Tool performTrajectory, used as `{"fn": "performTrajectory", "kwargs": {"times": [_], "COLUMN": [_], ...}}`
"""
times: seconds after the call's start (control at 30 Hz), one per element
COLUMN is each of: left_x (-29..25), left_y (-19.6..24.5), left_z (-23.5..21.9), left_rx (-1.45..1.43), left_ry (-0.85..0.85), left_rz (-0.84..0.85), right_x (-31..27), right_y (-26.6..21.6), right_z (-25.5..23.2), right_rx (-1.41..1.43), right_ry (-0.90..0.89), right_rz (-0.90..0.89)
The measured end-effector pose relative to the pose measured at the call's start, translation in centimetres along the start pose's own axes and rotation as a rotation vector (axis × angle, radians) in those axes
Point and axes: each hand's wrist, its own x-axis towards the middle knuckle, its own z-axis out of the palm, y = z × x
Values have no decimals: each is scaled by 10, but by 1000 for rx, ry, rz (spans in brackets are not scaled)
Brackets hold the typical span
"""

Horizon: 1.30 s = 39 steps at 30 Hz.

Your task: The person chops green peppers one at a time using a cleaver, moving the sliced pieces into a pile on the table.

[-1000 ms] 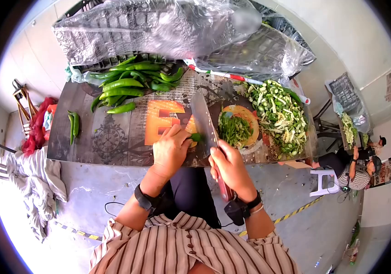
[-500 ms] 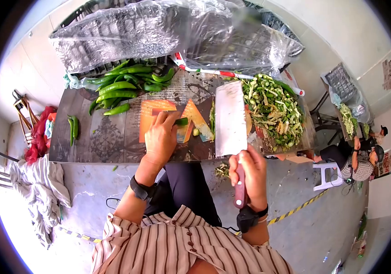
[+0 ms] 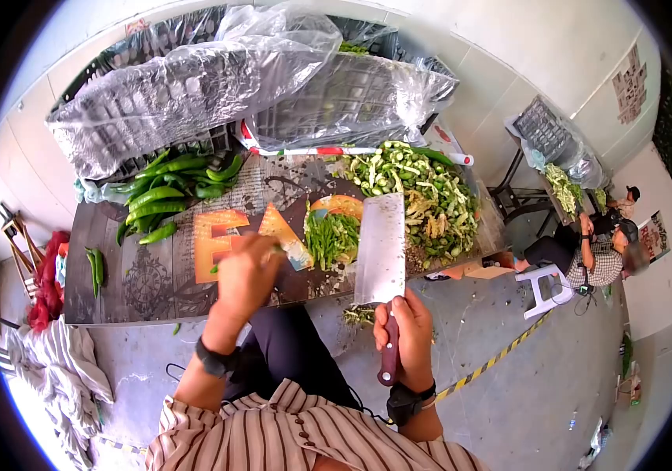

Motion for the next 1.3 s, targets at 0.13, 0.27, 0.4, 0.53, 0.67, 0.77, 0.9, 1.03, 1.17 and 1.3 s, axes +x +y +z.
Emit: {"fn": "performTrajectory", "kwargs": {"times": [0.13,0.27,0.4,0.53,0.67,0.77,0.9,1.03,1.17,1.3], "left_x": [14,34,79,101,72,35,1,-12,-14,-19], "left_y": [-26,-62,19,60,34,2,-27,-37,-40,-40], "left_z": [-58,-97,-65,-47,-38,-29,-21,-19,-17,-20], "left_rx": [-10,-23,-327,-147,-27,58,85,155,120,101], "left_ry": [296,476,364,317,188,59,45,19,5,19], "left_rz": [-220,-398,-70,105,100,-15,-66,-43,-67,-88], "right_x": [-7,-10,-11,-19,-19,-13,-11,-8,-6,-2], "right_y": [-12,-11,-1,6,5,7,10,14,15,21], "right_z": [-12,-24,-26,-25,-23,-25,-18,-8,5,15], "right_rx": [-11,-46,-38,-58,-64,-64,-46,-14,48,160], "right_ry": [111,197,245,228,258,249,214,151,86,-32], "right_rz": [-62,-82,-31,-56,-25,-15,-2,-38,-14,71]}}
